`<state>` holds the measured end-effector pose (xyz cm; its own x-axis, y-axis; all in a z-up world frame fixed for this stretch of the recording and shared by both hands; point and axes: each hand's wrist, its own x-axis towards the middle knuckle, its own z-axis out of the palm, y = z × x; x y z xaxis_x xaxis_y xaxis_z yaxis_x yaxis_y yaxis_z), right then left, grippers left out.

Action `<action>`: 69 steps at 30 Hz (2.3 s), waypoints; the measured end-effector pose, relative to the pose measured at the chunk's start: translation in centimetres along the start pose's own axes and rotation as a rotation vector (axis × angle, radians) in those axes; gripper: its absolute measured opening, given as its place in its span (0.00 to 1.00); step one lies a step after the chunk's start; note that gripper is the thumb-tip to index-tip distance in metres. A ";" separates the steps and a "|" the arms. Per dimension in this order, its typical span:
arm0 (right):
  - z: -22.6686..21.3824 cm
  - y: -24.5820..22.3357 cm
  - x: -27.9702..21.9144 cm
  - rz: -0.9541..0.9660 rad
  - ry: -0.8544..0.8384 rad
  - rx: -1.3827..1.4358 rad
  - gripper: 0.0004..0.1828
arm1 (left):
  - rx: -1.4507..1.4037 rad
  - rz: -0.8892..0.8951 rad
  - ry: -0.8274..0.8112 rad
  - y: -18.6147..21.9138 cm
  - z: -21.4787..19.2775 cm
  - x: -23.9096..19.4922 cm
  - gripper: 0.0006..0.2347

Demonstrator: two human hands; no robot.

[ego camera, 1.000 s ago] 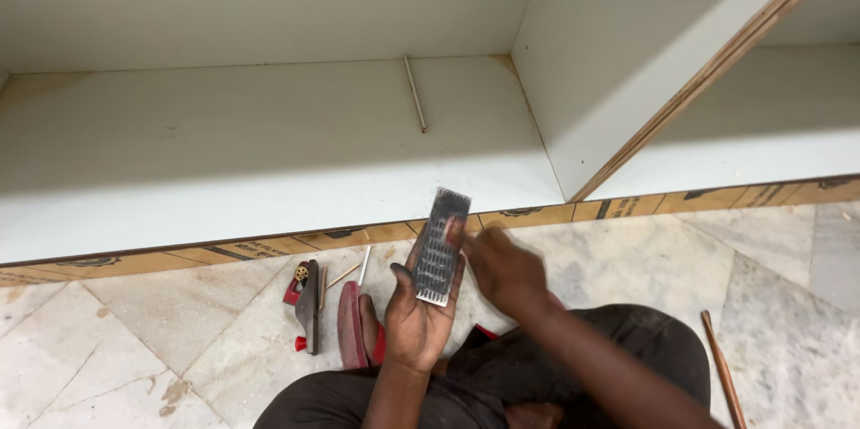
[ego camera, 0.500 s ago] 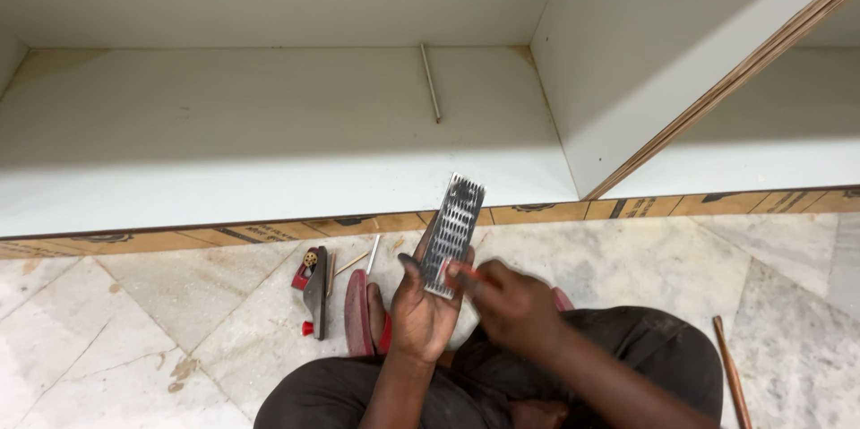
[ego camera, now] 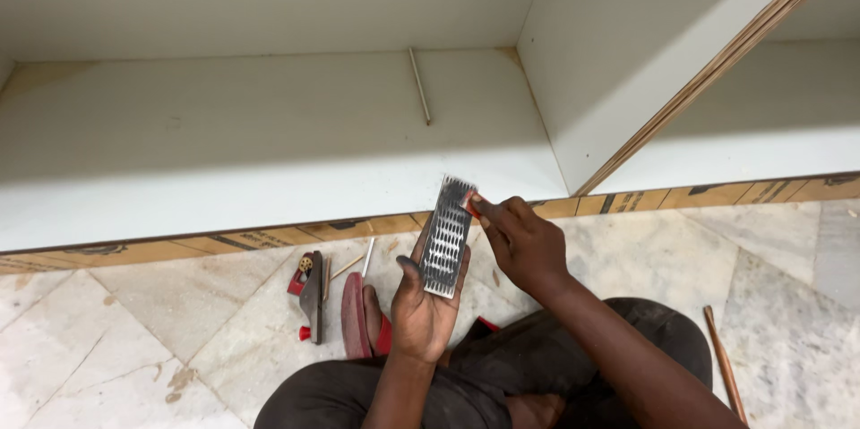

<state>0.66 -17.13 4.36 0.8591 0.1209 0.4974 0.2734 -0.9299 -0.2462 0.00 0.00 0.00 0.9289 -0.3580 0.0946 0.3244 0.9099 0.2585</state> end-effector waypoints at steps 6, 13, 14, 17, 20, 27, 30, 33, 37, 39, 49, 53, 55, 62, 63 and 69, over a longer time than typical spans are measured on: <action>0.1 -3.2 -4.1 -0.247 0.041 0.114 0.19 | -0.053 0.024 -0.126 0.4 -1.4 -0.2 0.36; 1.0 -0.2 -1.3 -0.036 -0.011 0.021 0.22 | 0.025 0.001 -0.049 0.5 0.4 -0.2 0.37; 1.3 -1.0 -2.5 -0.059 -0.054 0.016 0.23 | 0.030 0.008 -0.060 0.7 0.4 -0.1 0.37; 1.5 -2.3 -5.0 -0.254 -0.011 0.091 0.18 | -0.029 -0.009 -0.101 1.1 0.2 -0.1 0.37; 0.9 0.8 -1.5 -0.113 0.006 -0.089 0.26 | 0.017 -0.014 -0.102 0.6 0.5 -0.2 0.38; 0.7 -2.5 -4.1 -0.201 0.030 0.085 0.20 | -0.038 0.002 -0.123 0.1 -1.2 0.0 0.37; 1.1 -0.4 -2.2 -0.059 -0.001 0.049 0.20 | -0.080 -0.022 -0.125 0.1 -0.6 0.0 0.38; 0.7 1.4 0.0 0.064 -0.009 0.079 0.19 | 0.016 -0.019 -0.011 0.2 0.6 0.1 0.39; 1.1 -2.2 -5.3 -0.085 -0.126 0.222 0.21 | 0.033 -0.009 -0.018 0.5 -1.0 0.5 0.40; 0.6 -2.3 -7.0 -0.080 -0.082 0.548 0.16 | 0.060 0.012 0.006 1.1 -1.8 0.5 0.40; -4.1 -3.4 -9.7 0.683 -0.066 2.371 0.24 | 0.146 0.177 0.055 3.8 0.0 0.5 0.41; -4.2 -3.3 -10.4 0.688 -0.099 2.339 0.25 | 0.150 0.156 0.014 4.0 0.8 0.4 0.42; -4.3 -3.4 -10.4 0.705 -0.085 2.328 0.24 | 0.140 0.135 0.008 3.9 1.1 0.4 0.42; -4.7 -4.0 -9.9 0.751 -0.074 2.340 0.24 | 0.176 0.108 0.008 3.7 1.4 0.3 0.42; -4.7 -4.1 -10.0 0.773 -0.085 2.342 0.23 | 0.173 0.104 0.007 3.6 1.3 0.3 0.42; -5.0 -3.8 -10.2 0.714 -0.197 2.400 0.27 | 0.208 0.098 -0.023 3.2 1.1 0.4 0.41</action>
<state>-11.27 -16.60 4.39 0.9652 0.2589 -0.0358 -0.2521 0.8862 -0.3888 1.19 2.54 1.90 0.9491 -0.2767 0.1503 0.1865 0.8785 0.4398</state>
